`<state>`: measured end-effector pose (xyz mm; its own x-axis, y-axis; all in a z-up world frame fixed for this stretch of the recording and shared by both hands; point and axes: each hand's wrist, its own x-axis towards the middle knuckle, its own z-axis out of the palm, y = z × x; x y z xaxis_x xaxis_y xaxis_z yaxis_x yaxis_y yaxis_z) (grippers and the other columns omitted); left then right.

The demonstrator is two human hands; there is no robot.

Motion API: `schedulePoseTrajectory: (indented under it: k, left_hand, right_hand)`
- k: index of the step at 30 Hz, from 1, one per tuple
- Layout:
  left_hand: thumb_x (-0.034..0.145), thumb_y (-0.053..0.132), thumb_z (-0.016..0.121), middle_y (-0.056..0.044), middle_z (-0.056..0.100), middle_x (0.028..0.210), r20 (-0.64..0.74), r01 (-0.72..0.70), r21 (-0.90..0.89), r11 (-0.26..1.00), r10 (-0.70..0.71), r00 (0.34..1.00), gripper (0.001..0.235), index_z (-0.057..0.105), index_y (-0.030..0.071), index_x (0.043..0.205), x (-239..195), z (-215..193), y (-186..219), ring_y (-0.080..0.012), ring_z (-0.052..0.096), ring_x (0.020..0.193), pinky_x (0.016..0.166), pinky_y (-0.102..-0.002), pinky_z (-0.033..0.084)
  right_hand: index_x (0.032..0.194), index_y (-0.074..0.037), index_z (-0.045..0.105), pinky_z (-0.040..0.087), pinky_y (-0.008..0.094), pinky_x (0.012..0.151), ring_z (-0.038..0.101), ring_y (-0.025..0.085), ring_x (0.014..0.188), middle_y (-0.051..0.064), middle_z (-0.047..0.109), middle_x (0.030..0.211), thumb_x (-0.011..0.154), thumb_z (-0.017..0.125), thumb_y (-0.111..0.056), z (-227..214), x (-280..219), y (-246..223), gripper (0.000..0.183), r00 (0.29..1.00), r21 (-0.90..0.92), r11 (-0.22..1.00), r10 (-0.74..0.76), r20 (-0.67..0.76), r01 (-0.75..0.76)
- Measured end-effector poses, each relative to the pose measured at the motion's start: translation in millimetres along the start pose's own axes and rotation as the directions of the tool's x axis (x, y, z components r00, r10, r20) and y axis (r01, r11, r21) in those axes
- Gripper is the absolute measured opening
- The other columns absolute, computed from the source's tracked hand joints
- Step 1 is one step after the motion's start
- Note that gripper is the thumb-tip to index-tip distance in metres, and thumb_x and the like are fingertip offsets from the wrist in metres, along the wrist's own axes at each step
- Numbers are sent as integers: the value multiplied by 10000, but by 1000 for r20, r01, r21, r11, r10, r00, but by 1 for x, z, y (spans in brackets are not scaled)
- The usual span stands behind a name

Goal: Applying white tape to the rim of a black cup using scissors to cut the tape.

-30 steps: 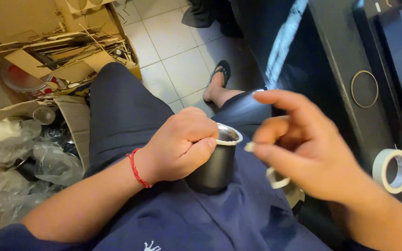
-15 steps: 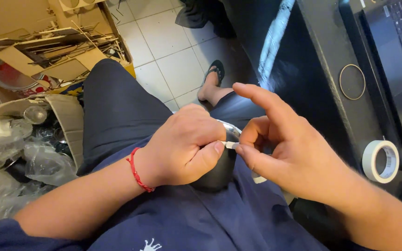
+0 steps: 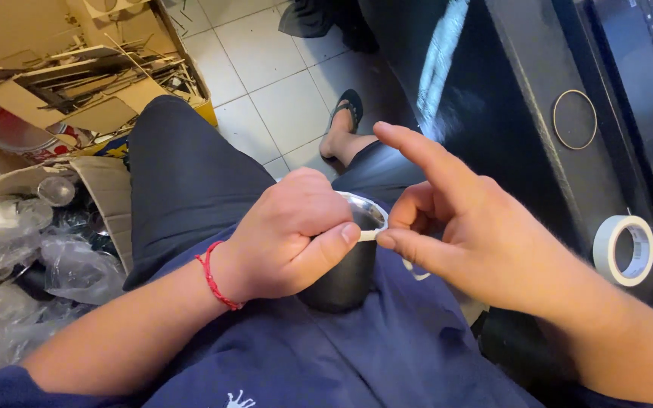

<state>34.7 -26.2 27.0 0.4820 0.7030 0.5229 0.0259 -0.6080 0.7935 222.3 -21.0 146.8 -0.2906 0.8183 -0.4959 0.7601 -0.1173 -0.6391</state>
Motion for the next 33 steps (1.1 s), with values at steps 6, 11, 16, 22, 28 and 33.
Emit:
schedulePoseTrajectory:
  k: [6,11,16,22,28,33]
  left_hand:
    - [989,150,423,-30,377,592,-16,1,-98,995,-3,1000,328,424,88,667,-1,1,-5,-241,312,558,636,-374,297]
    - [978,122,420,-26,381,589,-29,2,-202,979,-8,1000,319,463,69,667,0,-1,-8,-235,302,557,643,-365,317]
    - [963,253,563,10,440,578,-30,72,-192,979,-79,996,346,512,96,659,-3,3,-11,-188,350,573,640,-324,341]
    - [1002,200,460,-3,293,568,7,77,-349,934,-80,997,408,378,83,621,2,2,-10,-185,263,573,600,-329,290]
    - [980,248,460,-12,345,587,62,152,-518,842,-141,988,392,419,82,627,0,6,-22,-192,304,641,700,-333,348]
    - [929,287,495,-23,386,604,82,222,-600,768,-216,973,381,404,93,614,-4,12,-33,-181,352,644,851,-358,400]
  right_hand:
    - [1550,-217,328,526,243,568,582,111,595,50,677,703,795,718,-34,1,3,22,869,999,211,977,-34,9,31]
    - [1539,-198,327,504,239,557,549,112,578,50,674,714,803,715,-38,3,6,33,847,997,257,964,-71,-15,73]
    - [1542,-167,311,498,236,592,572,108,631,53,642,705,807,719,-70,8,8,45,847,991,361,924,-132,-13,128]
    - [1519,-156,365,482,226,577,568,83,641,31,674,732,810,704,-69,8,8,51,791,991,404,906,-128,-25,127]
    - [1494,-122,415,522,237,605,631,106,643,52,712,736,778,716,-32,13,11,53,782,995,449,887,-98,-35,103]
    - [1418,-98,525,511,215,604,600,68,630,-4,685,722,785,750,-60,16,11,59,673,992,455,882,-109,-59,124]
